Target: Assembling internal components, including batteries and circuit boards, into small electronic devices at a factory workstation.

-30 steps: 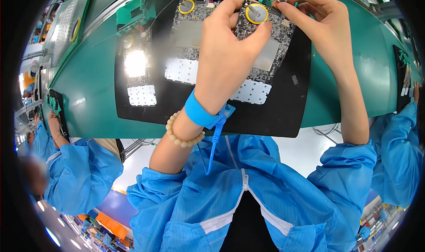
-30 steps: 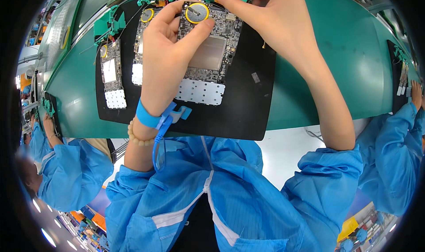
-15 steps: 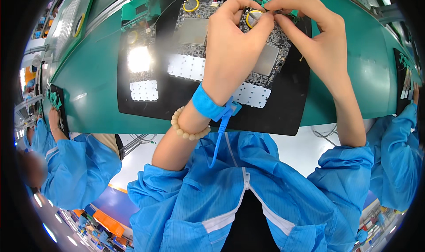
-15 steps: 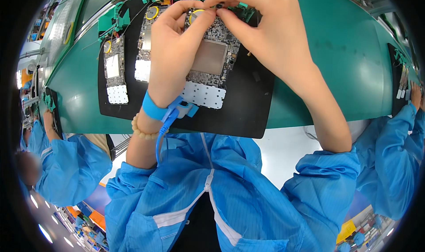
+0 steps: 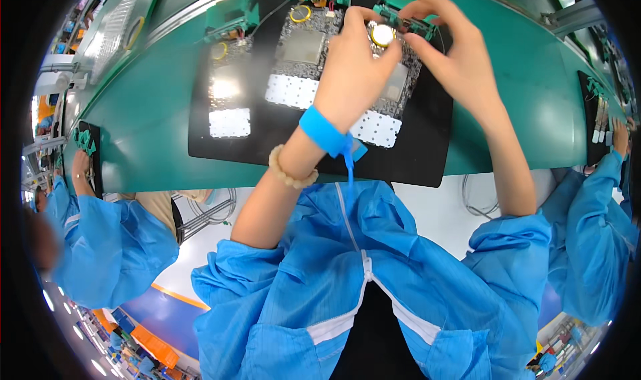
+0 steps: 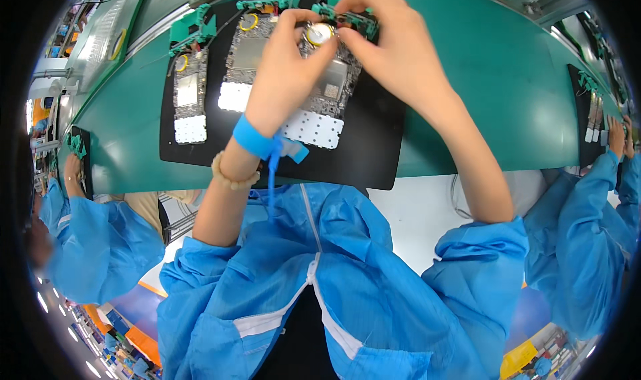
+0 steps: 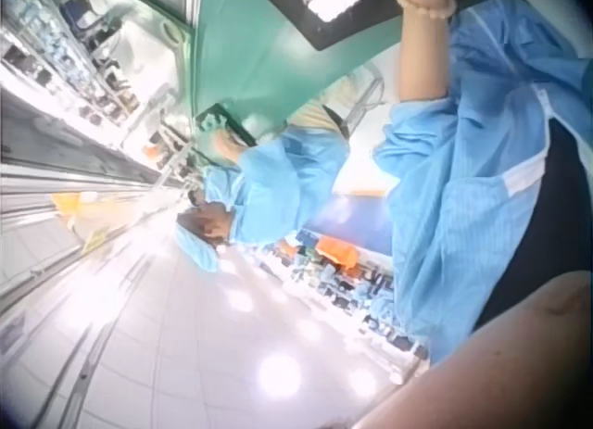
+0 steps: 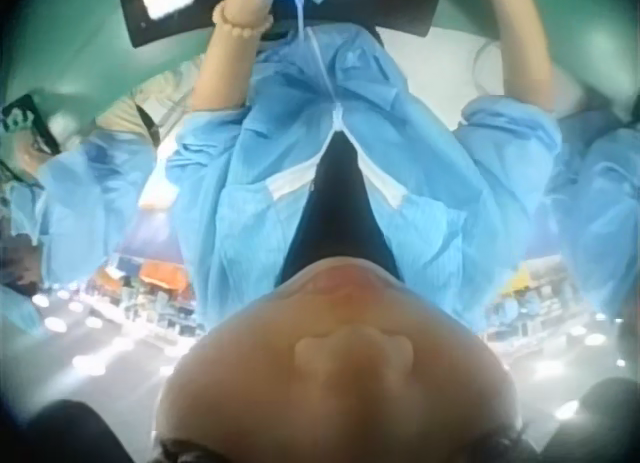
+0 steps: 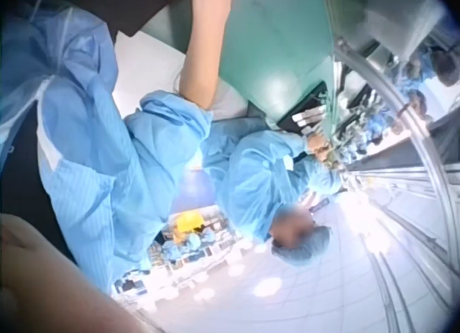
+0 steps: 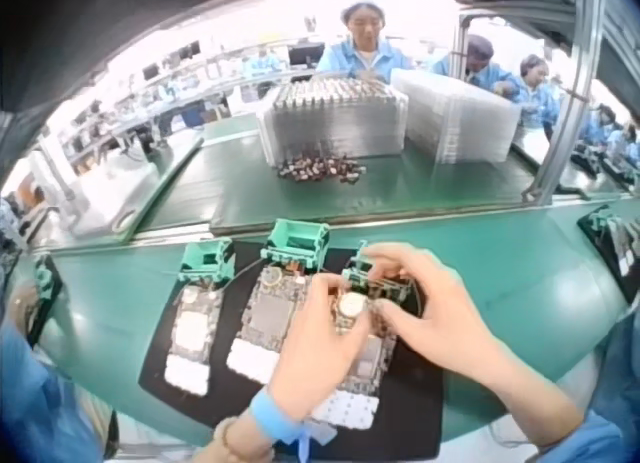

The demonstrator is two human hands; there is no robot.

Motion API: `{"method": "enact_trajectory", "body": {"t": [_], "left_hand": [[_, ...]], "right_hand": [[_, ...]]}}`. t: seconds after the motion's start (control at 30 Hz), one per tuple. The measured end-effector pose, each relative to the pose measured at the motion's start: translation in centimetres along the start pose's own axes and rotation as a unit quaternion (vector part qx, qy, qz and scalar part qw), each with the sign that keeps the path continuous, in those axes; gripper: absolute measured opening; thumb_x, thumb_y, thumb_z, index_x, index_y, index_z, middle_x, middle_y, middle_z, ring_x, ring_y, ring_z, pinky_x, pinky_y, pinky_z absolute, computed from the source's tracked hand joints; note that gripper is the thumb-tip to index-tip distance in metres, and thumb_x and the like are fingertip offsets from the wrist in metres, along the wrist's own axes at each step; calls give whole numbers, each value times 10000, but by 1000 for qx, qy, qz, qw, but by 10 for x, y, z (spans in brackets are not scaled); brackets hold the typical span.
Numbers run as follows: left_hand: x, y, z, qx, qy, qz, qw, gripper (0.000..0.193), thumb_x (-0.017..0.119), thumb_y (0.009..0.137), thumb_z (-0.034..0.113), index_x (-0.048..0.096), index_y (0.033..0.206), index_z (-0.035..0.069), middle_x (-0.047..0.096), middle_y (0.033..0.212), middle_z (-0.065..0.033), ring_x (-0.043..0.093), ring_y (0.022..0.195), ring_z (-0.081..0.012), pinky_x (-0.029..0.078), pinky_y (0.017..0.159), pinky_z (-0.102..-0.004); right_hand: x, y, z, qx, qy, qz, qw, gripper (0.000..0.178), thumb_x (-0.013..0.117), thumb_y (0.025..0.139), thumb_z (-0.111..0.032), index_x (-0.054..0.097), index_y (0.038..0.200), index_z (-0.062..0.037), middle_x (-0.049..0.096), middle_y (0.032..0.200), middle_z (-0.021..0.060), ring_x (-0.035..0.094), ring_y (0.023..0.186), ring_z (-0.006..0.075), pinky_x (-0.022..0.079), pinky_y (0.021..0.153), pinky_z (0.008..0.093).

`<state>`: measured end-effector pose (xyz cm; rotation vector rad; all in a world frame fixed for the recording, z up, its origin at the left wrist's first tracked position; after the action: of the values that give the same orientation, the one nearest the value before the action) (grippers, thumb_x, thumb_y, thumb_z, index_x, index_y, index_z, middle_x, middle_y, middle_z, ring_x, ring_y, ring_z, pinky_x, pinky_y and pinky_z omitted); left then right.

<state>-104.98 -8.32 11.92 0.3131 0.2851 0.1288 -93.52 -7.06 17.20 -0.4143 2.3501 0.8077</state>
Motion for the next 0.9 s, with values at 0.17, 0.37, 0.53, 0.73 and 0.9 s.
{"method": "enact_trajectory", "body": {"t": [0.17,0.37,0.53,0.73,0.9], "left_hand": [[-39,-59,61,102,198,-42,974,473,636,812,135,450,1211,-37,551,1095,-218,501,1034,-388,408,891,-413],[-200,-78,-35,-45,476,88,874,377,401,949,243,453,1214,-22,495,1163,-215,408,1099,-369,314,964,-415],[-211,-78,-65,-70,356,19,932,355,351,973,226,489,1162,-41,478,1142,-181,420,1085,-328,325,959,-371],[-109,-83,-28,-59,174,-89,979,388,326,987,253,496,1149,-55,483,1134,-187,446,1088,-318,332,989,-348],[64,-70,34,46,209,-174,961,546,477,899,402,490,1152,-82,506,1067,-217,464,1019,-363,376,851,-448]], "right_hand": [[-71,-70,21,94,-212,152,961,265,627,822,-166,627,1070,-71,581,1129,109,519,1050,258,397,908,359],[-7,-129,-4,199,-270,89,938,457,643,809,-267,535,1174,-15,480,1212,132,424,1107,315,307,943,409],[-9,-143,14,309,-36,160,937,540,674,778,-132,444,1261,-57,551,1036,171,516,971,326,379,864,414],[-103,-187,83,310,-2,172,935,518,620,803,-117,458,1290,-43,605,1058,161,568,919,227,447,825,322],[-262,-260,191,354,-210,184,893,441,604,797,-80,534,1232,-58,619,1038,182,573,965,243,438,846,330]]}}
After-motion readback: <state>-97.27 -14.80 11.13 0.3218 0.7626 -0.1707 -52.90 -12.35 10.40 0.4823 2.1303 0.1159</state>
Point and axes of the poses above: each hand's wrist, its own y-axis towards the middle knuckle, its own x-axis out of the palm, z = x × y, the point moved 9 cm from there along y, towards the middle knuckle
